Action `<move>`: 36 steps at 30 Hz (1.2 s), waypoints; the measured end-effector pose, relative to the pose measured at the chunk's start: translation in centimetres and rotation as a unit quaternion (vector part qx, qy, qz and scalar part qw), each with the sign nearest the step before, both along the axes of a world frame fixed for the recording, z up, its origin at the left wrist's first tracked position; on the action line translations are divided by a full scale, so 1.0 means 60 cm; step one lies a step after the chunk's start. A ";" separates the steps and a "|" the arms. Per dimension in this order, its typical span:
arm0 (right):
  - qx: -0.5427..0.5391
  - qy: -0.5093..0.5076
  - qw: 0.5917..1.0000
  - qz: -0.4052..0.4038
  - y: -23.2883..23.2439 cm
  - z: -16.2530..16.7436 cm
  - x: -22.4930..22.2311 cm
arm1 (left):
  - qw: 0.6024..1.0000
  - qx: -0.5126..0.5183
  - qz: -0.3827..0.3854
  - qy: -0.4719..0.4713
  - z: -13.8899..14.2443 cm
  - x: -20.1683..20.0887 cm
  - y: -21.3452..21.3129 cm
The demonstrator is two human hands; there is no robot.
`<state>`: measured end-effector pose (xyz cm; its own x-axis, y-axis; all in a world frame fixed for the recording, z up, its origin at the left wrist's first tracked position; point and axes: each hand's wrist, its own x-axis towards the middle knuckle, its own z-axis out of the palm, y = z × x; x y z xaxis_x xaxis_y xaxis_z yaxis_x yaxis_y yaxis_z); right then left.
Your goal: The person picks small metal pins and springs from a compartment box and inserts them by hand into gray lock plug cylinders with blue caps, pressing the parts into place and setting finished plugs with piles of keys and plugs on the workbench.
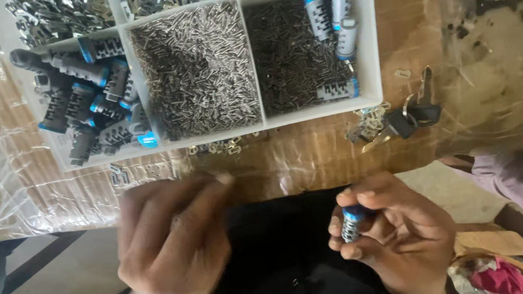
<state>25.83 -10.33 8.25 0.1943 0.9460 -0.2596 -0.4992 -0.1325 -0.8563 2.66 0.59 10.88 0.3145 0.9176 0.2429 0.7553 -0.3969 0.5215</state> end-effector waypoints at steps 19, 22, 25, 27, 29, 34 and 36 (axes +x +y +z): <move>-0.010 0.022 0.976 0.218 0.032 0.015 -0.016 | 0.825 -0.461 -0.091 -0.314 0.048 -0.003 -0.002; 0.002 0.081 0.991 0.105 0.040 0.007 -0.033 | 0.906 -0.363 -0.052 -0.211 0.054 -0.003 0.009; 0.033 0.023 0.996 0.084 0.048 0.002 -0.040 | 0.997 0.013 -0.068 0.030 0.029 -0.010 0.015; 0.053 -0.007 0.994 0.095 0.051 0.002 -0.042 | 0.995 0.045 -0.090 0.010 0.006 -0.031 0.013; 0.050 -0.019 0.994 0.091 0.050 0.004 -0.045 | 0.977 0.064 -0.201 -0.004 -0.015 -0.064 0.012; 0.010 -0.010 0.998 0.067 0.046 0.004 -0.069 | 0.984 0.047 -0.159 -0.071 -0.014 -0.108 0.021; 0.004 -0.011 0.997 0.075 0.046 0.005 -0.076 | 0.999 0.035 -0.023 -0.013 0.004 -0.101 0.025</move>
